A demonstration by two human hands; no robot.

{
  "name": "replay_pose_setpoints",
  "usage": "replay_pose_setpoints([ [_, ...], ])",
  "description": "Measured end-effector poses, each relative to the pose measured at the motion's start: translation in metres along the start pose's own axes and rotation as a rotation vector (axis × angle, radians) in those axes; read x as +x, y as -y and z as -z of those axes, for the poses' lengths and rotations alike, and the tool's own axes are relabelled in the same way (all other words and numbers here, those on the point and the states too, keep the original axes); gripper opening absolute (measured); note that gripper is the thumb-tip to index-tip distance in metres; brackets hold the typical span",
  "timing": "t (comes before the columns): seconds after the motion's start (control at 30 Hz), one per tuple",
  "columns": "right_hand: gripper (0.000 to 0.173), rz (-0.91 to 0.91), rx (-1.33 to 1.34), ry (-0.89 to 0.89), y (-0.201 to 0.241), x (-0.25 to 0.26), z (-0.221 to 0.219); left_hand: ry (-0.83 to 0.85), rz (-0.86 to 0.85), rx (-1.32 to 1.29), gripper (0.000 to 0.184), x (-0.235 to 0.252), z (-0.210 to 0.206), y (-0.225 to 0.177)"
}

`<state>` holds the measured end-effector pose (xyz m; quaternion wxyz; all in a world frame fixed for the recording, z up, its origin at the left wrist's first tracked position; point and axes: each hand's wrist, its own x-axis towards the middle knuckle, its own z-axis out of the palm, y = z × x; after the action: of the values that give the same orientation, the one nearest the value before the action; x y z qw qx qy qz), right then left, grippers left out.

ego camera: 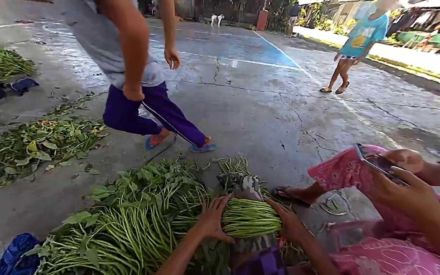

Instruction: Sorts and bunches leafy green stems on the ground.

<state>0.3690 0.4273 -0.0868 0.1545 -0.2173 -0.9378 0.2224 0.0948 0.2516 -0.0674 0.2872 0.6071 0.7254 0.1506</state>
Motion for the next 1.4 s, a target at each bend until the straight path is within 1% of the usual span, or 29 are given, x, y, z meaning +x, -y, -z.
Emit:
replay_pose_setpoints([
  [0.07, 0.096, -0.061, -0.009, 0.013, 0.003, -0.005, -0.001, 0.014, -0.017, -0.093, 0.14, 0.003, -0.011, 0.002],
  [0.13, 0.1, -0.113, -0.063, 0.069, 0.008, -0.007, 0.006, 0.021, -0.035, -0.096, 0.142, 0.003, -0.008, 0.002],
  [0.2, 0.108, -0.176, -0.167, 0.199, 0.013, -0.005, 0.017, 0.016, -0.046, -0.067, 0.146, -0.001, -0.001, 0.005],
  [0.27, 0.122, -0.264, -0.257, 0.377, 0.026, 0.001, 0.034, 0.023, -0.028, -0.082, 0.147, -0.016, 0.006, 0.014],
  [0.33, 0.133, -0.332, -0.285, 0.506, 0.042, 0.008, 0.053, 0.0, -0.029, -0.199, 0.139, -0.042, 0.016, 0.032],
  [0.4, 0.137, -0.382, -0.292, 0.534, 0.059, 0.013, 0.074, -0.102, -0.072, -0.34, 0.125, -0.078, 0.029, 0.049],
  [0.43, 0.134, -0.385, -0.3, 0.503, 0.069, 0.017, 0.085, -0.172, -0.079, -0.404, 0.117, -0.098, 0.036, 0.056],
  [0.5, 0.119, -0.312, -0.296, 0.355, 0.092, 0.03, 0.1, -0.333, -0.048, -0.512, 0.104, -0.144, 0.052, 0.068],
  [0.57, 0.096, -0.12, -0.236, 0.175, 0.114, 0.05, 0.096, -0.564, 0.06, -0.593, 0.093, -0.191, 0.063, 0.08],
  [0.6, 0.084, -0.005, -0.173, 0.098, 0.126, 0.064, 0.086, -0.706, 0.13, -0.629, 0.084, -0.21, 0.066, 0.084],
  [0.63, 0.074, 0.083, -0.086, 0.06, 0.141, 0.08, 0.072, -0.853, 0.206, -0.655, 0.074, -0.225, 0.067, 0.088],
  [0.67, 0.066, 0.144, 0.025, 0.071, 0.159, 0.096, 0.054, -0.999, 0.283, -0.681, 0.063, -0.235, 0.065, 0.091],
  [0.7, 0.059, 0.192, 0.152, 0.126, 0.179, 0.112, 0.032, -1.131, 0.353, -0.718, 0.052, -0.242, 0.061, 0.092],
  [0.73, 0.053, 0.224, 0.29, 0.223, 0.2, 0.127, 0.009, -1.229, 0.418, -0.764, 0.044, -0.245, 0.055, 0.092],
  [0.77, 0.048, 0.238, 0.431, 0.347, 0.219, 0.141, -0.017, -1.28, 0.48, -0.828, 0.038, -0.246, 0.047, 0.093],
  [0.83, 0.044, 0.176, 0.621, 0.623, 0.248, 0.163, -0.073, -1.261, 0.597, -0.991, 0.032, -0.238, 0.029, 0.097],
  [0.87, 0.043, 0.116, 0.653, 0.728, 0.257, 0.17, -0.1, -1.226, 0.639, -1.068, 0.032, -0.232, 0.021, 0.1],
  [0.93, 0.041, -0.005, 0.637, 0.824, 0.266, 0.175, -0.145, -1.156, 0.671, -1.136, 0.034, -0.216, 0.005, 0.111],
  [1.0, 0.041, -0.032, 0.545, 0.814, 0.269, 0.177, -0.174, -1.104, 0.643, -1.098, 0.035, -0.203, -0.006, 0.122],
  [1.07, 0.041, -0.07, 0.491, 0.763, 0.273, 0.176, -0.188, -1.064, 0.63, -1.038, 0.035, -0.193, -0.012, 0.13],
  [1.13, 0.044, -0.21, 0.579, 0.659, 0.275, 0.172, -0.199, -1.048, 0.648, -0.953, 0.036, -0.185, -0.014, 0.132],
  [1.2, 0.047, -0.359, 0.722, 0.539, 0.276, 0.165, -0.211, -1.1, 0.66, -0.751, 0.033, -0.179, -0.013, 0.127],
  [1.23, 0.048, -0.394, 0.767, 0.498, 0.276, 0.164, -0.215, -1.132, 0.642, -0.659, 0.032, -0.174, -0.011, 0.126],
  [1.3, 0.05, -0.382, 0.777, 0.476, 0.275, 0.165, -0.219, -1.139, 0.597, -0.61, 0.035, -0.166, -0.007, 0.125],
  [1.4, 0.047, -0.293, 0.706, 0.485, 0.276, 0.177, -0.224, -1.027, 0.638, -0.646, 0.053, -0.154, -0.002, 0.129],
])
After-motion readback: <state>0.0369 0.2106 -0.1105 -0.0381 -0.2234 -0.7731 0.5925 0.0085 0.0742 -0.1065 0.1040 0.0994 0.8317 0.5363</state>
